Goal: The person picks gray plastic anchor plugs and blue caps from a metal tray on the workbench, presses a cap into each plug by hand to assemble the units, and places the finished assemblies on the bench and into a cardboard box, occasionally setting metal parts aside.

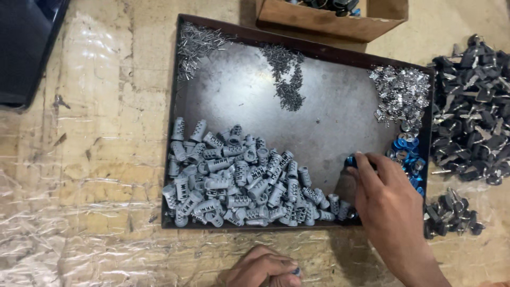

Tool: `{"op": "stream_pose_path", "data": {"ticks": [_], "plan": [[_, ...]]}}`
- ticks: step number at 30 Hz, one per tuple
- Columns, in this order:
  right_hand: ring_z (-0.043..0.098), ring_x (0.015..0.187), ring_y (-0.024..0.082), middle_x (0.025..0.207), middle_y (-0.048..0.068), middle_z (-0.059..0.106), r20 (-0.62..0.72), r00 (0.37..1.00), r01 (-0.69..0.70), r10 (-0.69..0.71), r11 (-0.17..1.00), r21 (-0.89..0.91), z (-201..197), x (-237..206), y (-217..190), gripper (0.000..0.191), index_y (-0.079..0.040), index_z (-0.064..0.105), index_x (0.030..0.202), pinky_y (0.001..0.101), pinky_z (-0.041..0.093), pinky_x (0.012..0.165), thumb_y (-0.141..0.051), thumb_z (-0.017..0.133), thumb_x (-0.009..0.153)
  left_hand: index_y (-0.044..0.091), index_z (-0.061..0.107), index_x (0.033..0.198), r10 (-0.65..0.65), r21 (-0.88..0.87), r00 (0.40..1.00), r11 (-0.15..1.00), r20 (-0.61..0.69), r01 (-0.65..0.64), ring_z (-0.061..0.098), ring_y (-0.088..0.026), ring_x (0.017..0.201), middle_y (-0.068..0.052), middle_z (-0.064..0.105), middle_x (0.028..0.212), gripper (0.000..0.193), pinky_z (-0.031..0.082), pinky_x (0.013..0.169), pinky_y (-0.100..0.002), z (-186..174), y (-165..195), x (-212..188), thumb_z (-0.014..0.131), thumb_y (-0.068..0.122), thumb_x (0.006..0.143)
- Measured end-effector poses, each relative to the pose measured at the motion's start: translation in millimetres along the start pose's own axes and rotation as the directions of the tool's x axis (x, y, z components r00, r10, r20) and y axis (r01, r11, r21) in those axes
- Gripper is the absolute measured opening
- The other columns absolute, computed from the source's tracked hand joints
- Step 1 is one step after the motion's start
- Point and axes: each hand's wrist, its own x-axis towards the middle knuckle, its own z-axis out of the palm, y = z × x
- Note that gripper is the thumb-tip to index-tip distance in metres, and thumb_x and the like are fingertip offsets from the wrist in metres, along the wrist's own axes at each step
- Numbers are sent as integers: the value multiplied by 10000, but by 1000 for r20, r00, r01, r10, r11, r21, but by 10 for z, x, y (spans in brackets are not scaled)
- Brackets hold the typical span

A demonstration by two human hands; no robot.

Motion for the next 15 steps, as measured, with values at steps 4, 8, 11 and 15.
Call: {"op": "stream_pose_path", "data": {"ticks": [4, 8, 11, 15], "plan": [[689, 851, 353, 1054, 173, 708, 139, 971, -209, 197, 975, 78, -210, 55, 24, 290, 3, 713, 1191, 415, 539, 722, -155, 726, 948, 13, 743, 884, 21, -82, 1000, 996, 17, -20, 797, -231, 834, -124, 807, 843, 172, 647, 766, -367, 34, -26, -29, 866, 129, 856], [682, 758, 342, 988, 160, 706, 201, 947, -269, 251, 961, 67, -181, 88, 54, 297, -7, 733, 1166, 413, 521, 664, -175, 762, 923, 14, 763, 823, -75, -94, 997, 993, -34, 72, 801, -211, 779, -122, 814, 808, 183, 658, 705, -351, 104, -16, -38, 883, 152, 827], [704, 729, 308, 963, 151, 707, 246, 940, -278, 235, 948, 158, -79, 34, 37, 331, 5, 728, 1126, 393, 537, 640, -166, 775, 847, 10, 767, 812, -116, -109, 993, 988, -36, 112, 801, -200, 765, -121, 815, 801, 177, 660, 677, -333, 116, 14, -36, 892, 136, 810], [700, 760, 287, 1026, 136, 720, 188, 956, -250, 224, 959, 133, -65, -51, 41, 244, 9, 728, 1099, 377, 540, 660, -139, 750, 906, 14, 750, 814, -38, -105, 997, 994, -70, 30, 790, -187, 746, -116, 808, 793, 187, 641, 657, -305, 124, 17, -15, 912, 104, 789]]}}
